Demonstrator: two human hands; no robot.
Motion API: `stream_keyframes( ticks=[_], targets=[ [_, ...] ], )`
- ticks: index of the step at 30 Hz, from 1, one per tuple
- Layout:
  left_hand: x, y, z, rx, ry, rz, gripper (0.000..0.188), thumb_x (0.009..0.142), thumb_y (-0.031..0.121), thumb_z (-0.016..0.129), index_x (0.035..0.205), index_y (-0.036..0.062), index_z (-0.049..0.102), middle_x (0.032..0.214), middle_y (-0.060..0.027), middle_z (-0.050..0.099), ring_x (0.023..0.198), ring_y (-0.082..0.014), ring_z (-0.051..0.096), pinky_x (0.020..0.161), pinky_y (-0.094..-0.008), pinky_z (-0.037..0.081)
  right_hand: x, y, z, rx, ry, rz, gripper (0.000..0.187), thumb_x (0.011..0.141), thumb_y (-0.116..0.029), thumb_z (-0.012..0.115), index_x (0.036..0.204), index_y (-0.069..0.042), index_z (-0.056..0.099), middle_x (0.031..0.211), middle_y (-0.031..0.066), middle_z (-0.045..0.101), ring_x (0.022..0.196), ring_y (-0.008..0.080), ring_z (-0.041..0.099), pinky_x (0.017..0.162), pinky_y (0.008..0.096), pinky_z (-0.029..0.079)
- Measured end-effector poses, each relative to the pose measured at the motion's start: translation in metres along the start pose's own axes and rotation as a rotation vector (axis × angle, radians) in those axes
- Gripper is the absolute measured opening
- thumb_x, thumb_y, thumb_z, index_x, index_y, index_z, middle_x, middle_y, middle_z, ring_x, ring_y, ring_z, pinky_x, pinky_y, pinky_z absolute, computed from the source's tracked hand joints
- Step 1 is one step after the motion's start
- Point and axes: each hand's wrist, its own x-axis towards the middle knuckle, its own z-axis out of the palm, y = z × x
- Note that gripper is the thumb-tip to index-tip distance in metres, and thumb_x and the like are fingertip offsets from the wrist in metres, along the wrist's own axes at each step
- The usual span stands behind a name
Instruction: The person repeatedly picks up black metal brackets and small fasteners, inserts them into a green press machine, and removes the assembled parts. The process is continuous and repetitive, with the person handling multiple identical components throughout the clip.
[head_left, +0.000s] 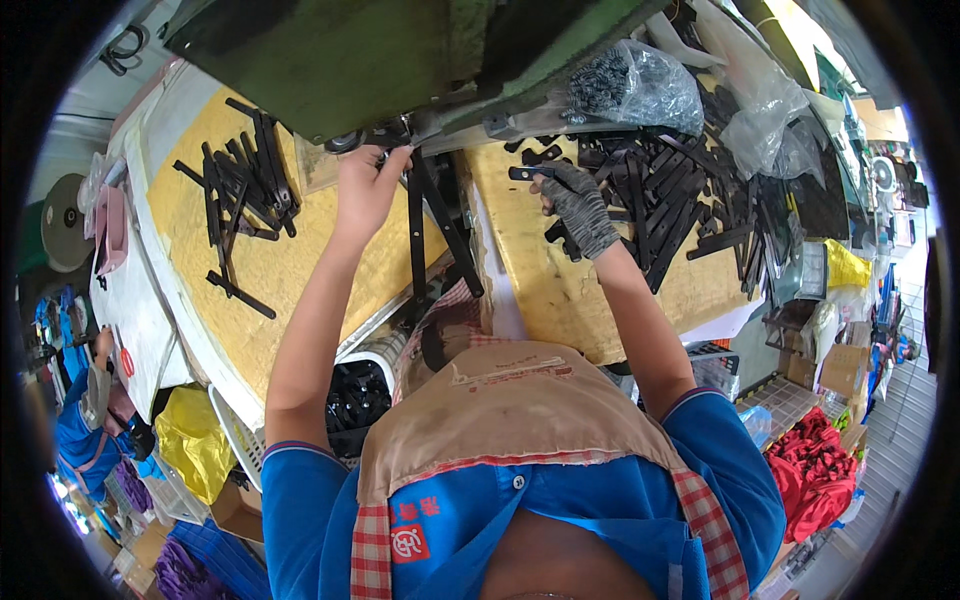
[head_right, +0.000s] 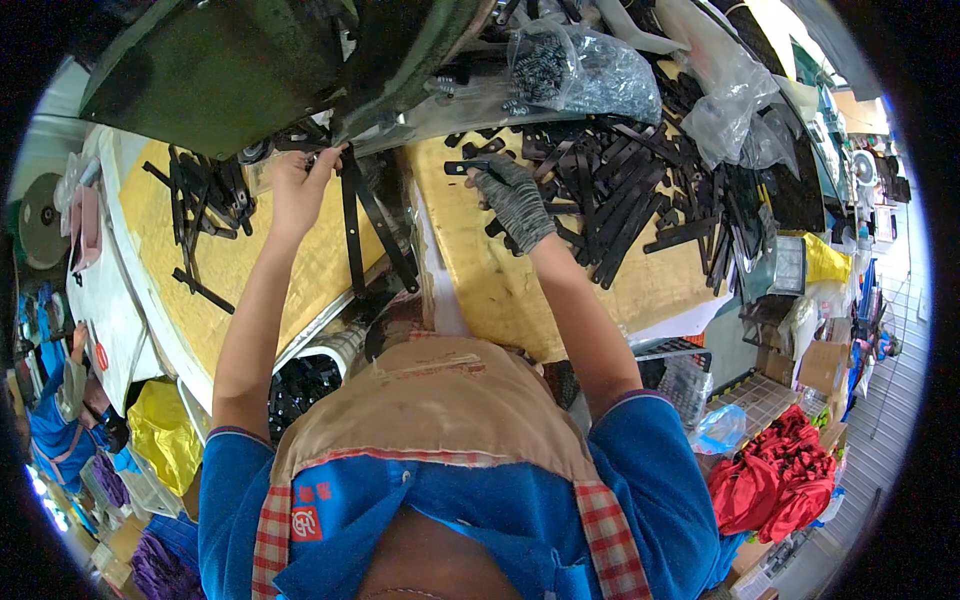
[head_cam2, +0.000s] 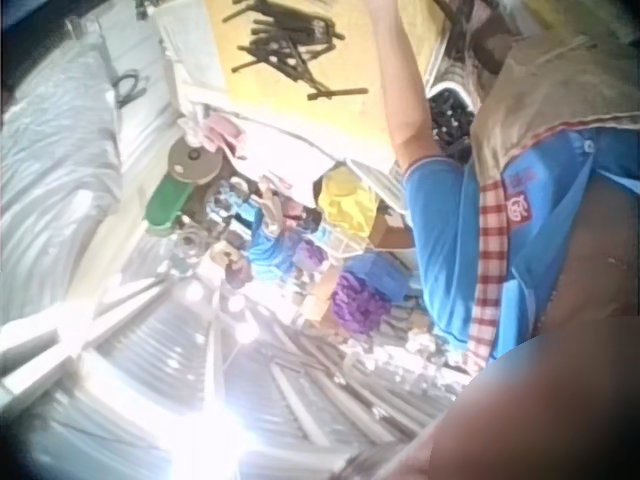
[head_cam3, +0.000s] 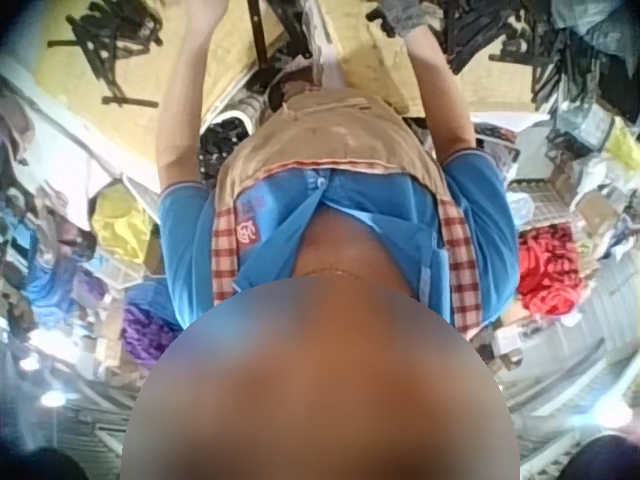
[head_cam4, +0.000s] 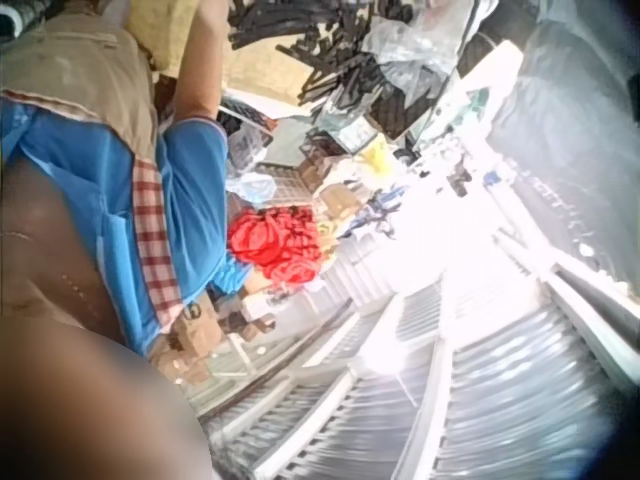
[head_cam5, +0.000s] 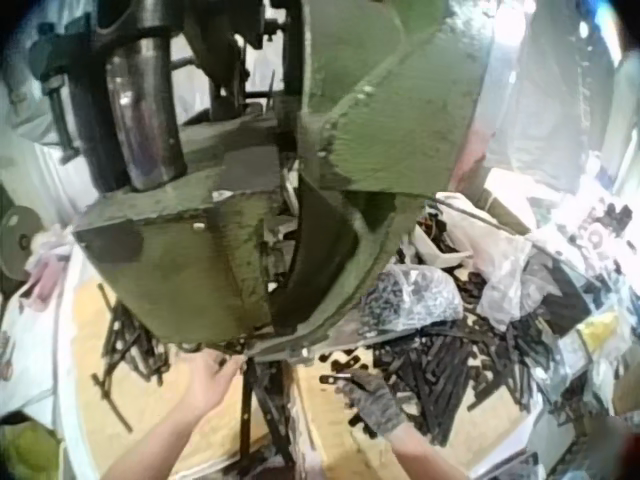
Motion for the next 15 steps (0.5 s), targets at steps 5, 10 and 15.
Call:
stream_keyframes(
  ticks=[5, 10, 15],
  targets=[
    [-0.007, 0.003, 0.016, 0.264, 0.297, 0.494, 0.013, 0.082, 0.010, 0.074, 0.083, -0.0011, 0.067, 0.074, -0.0153, 0.059, 0.066, -0.0341, 0.060, 0.058, -0.0380, 0.047, 0.006, -0.022, 0.027, -0.184, -0.067, -0.067, 0.025, 0.092, -0.019, 0.067, 0.110, -0.002, 0.064, 0.080, 0.0005, 0.062, 0.066, 0.0066, 0.053, 0.057, 0.0227, 0.047],
    [-0.021, 0.002, 0.012, -0.511, 0.304, 0.044, 0.018, 0.092, 0.012, 0.065, 0.105, 0.0015, 0.058, 0.080, -0.0108, 0.062, 0.057, -0.0210, 0.051, 0.051, -0.0307, 0.041, 0.034, -0.043, 0.062, -0.302, -0.111, -0.294, 0.028, 0.093, -0.030, 0.064, 0.104, -0.004, 0.066, 0.083, 0.0029, 0.064, 0.069, 0.0109, 0.058, 0.062, 0.0249, 0.048],
    [-0.045, 0.015, -0.014, -1.224, 0.203, -0.554, 0.018, 0.098, 0.013, 0.052, 0.113, 0.0018, 0.050, 0.090, -0.0122, 0.061, 0.065, -0.0110, 0.044, 0.054, -0.0235, 0.035, 0.086, -0.050, 0.108, -0.716, -0.383, -0.202, 0.045, 0.095, -0.047, 0.056, 0.110, -0.006, 0.065, 0.094, 0.0050, 0.068, 0.073, 0.0153, 0.061, 0.073, 0.0310, 0.052]
  ],
)
